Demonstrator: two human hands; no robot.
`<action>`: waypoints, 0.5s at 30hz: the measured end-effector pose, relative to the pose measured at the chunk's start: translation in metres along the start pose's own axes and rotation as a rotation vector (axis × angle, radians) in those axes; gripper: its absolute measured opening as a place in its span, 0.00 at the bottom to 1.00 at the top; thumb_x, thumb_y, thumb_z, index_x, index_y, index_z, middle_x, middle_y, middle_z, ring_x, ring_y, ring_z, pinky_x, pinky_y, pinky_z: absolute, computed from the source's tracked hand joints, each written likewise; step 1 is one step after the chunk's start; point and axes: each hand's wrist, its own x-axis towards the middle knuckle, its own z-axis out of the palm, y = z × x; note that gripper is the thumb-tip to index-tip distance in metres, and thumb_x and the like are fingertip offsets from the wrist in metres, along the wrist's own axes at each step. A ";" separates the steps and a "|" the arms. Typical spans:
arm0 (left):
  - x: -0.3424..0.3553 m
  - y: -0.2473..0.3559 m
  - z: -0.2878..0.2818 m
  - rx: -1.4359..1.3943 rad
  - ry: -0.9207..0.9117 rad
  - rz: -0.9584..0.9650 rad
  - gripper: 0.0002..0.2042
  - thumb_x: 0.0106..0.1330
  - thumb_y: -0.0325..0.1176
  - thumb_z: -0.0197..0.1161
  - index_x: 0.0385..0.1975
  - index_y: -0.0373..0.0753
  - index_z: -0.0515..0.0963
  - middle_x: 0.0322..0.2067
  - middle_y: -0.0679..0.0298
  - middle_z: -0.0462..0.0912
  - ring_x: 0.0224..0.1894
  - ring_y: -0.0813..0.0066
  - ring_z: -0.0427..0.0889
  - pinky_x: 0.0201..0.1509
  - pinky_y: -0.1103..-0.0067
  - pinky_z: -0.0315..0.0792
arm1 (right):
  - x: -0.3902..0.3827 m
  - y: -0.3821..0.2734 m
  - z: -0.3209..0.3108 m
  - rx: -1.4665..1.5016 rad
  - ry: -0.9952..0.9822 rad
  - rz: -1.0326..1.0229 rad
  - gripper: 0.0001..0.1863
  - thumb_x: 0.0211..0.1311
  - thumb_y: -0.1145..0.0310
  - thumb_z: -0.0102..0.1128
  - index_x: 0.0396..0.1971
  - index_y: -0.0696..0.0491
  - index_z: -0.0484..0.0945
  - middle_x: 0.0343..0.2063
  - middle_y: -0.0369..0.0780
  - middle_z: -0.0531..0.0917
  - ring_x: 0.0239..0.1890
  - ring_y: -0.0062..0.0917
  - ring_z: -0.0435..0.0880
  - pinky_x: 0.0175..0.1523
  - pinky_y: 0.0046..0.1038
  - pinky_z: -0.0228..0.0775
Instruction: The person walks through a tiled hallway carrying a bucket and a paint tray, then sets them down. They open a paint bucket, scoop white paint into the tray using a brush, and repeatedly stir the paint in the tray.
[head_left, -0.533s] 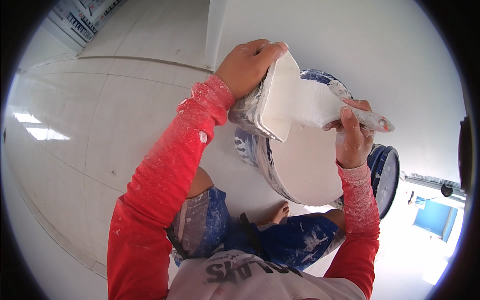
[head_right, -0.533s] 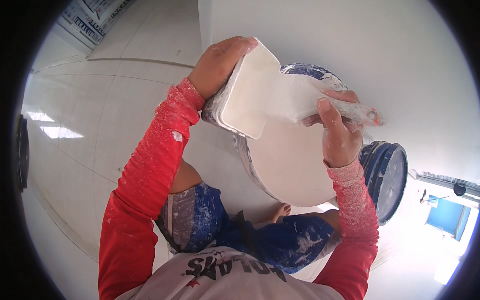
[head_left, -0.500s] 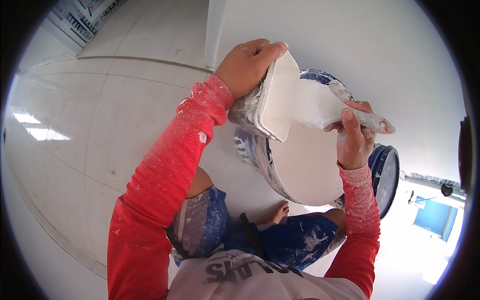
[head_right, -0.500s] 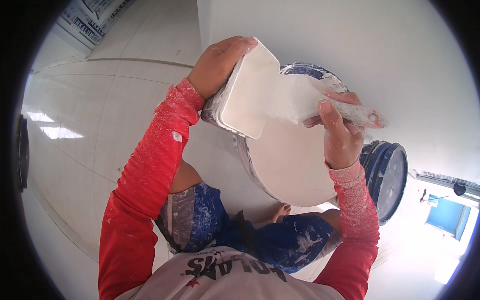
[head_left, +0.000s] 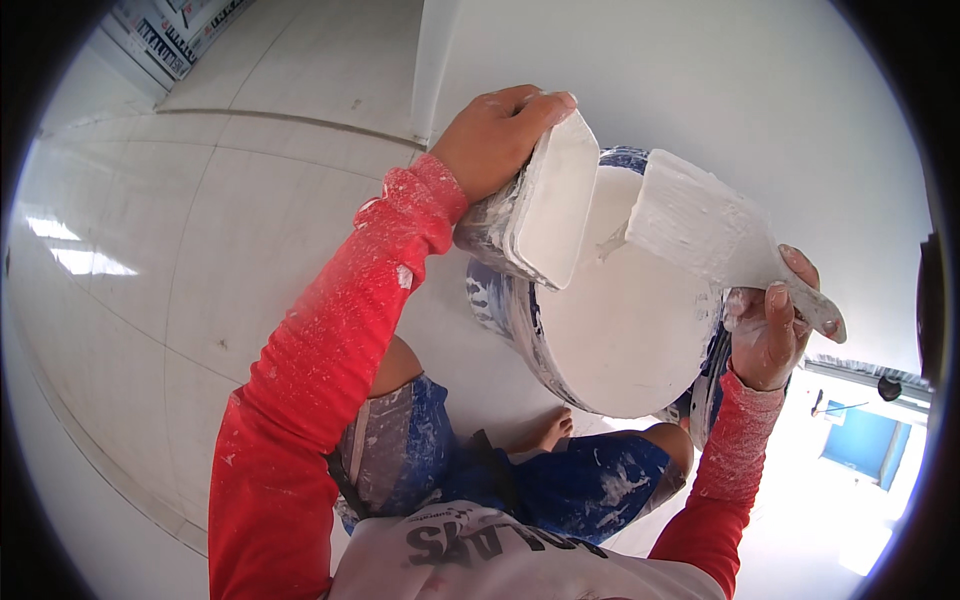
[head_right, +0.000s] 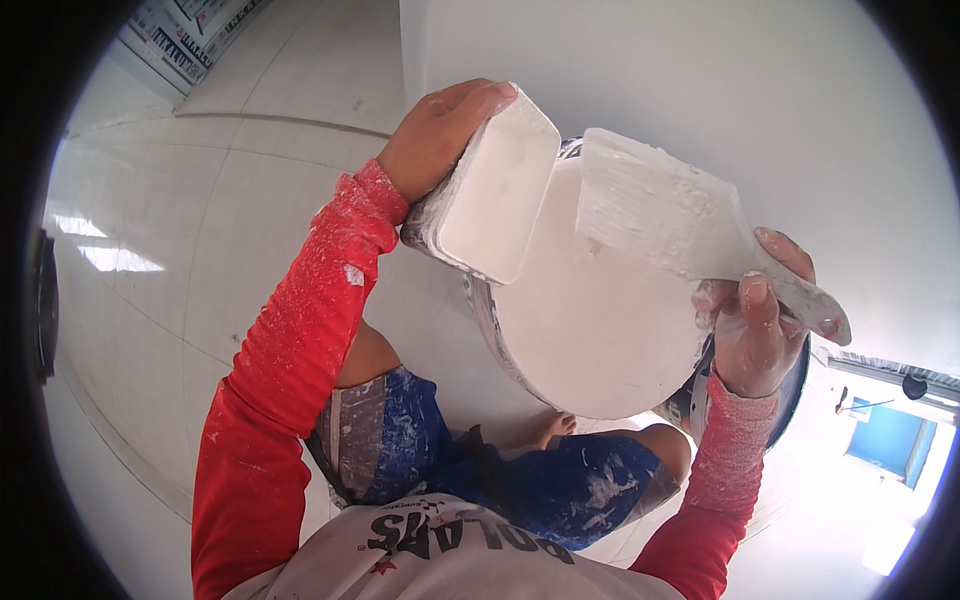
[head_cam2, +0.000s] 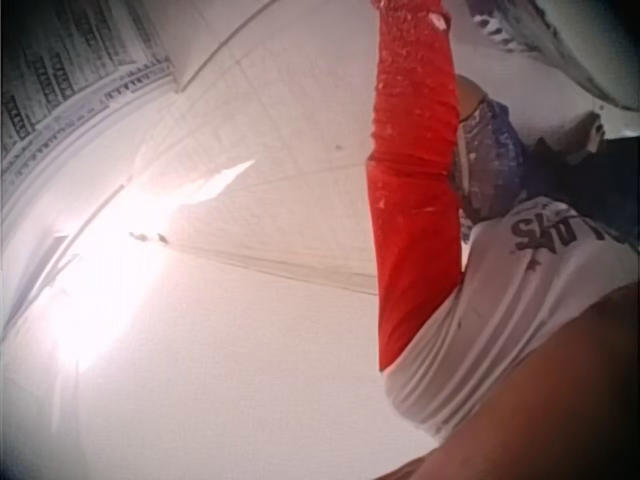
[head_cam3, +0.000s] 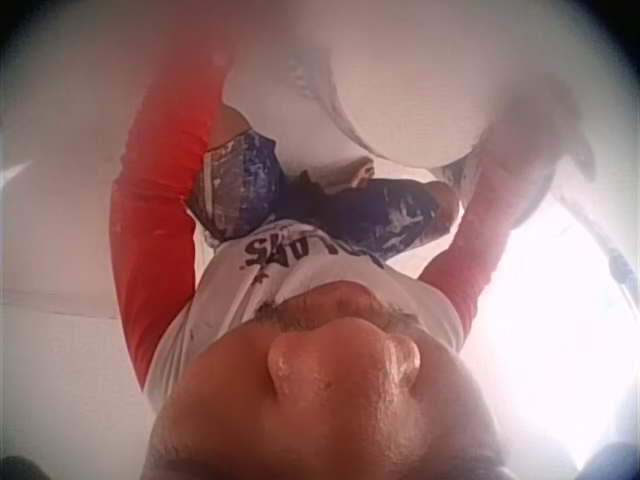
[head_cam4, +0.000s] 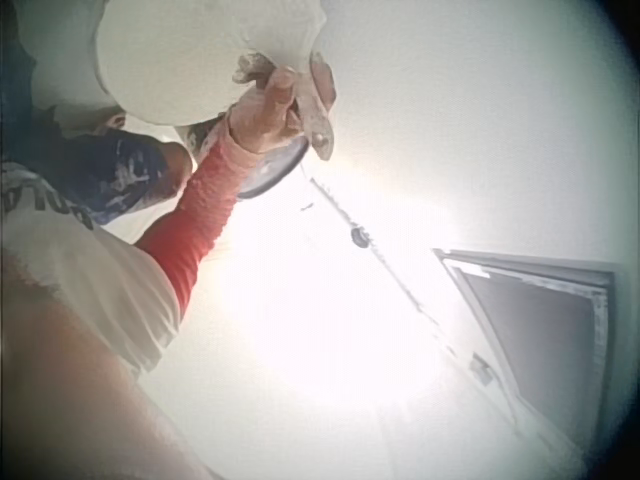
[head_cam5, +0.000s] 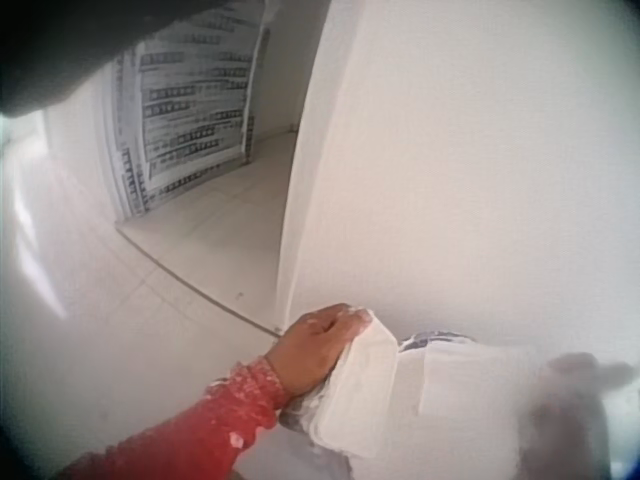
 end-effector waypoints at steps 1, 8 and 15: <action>0.000 0.000 0.000 -0.017 -0.005 -0.020 0.20 0.68 0.49 0.48 0.42 0.37 0.77 0.35 0.60 0.81 0.38 0.69 0.78 0.46 0.78 0.70 | 0.003 -0.001 0.001 -0.022 -0.015 -0.074 0.19 0.58 0.66 0.64 0.47 0.57 0.73 0.38 0.49 0.79 0.24 0.27 0.81 0.26 0.22 0.72; -0.003 0.005 0.000 -0.110 0.034 -0.118 0.24 0.62 0.53 0.53 0.36 0.34 0.79 0.31 0.58 0.82 0.34 0.69 0.78 0.43 0.77 0.70 | 0.036 0.021 0.011 -0.271 -0.532 -0.382 0.15 0.51 0.69 0.70 0.41 0.51 0.80 0.47 0.51 0.78 0.48 0.39 0.79 0.52 0.37 0.73; -0.002 0.004 0.001 -0.165 0.027 -0.157 0.25 0.62 0.54 0.53 0.41 0.35 0.79 0.34 0.58 0.82 0.36 0.69 0.80 0.45 0.78 0.71 | 0.039 0.048 0.035 -0.291 -0.583 -0.346 0.16 0.46 0.84 0.67 0.36 0.51 0.83 0.46 0.45 0.80 0.50 0.34 0.80 0.53 0.31 0.74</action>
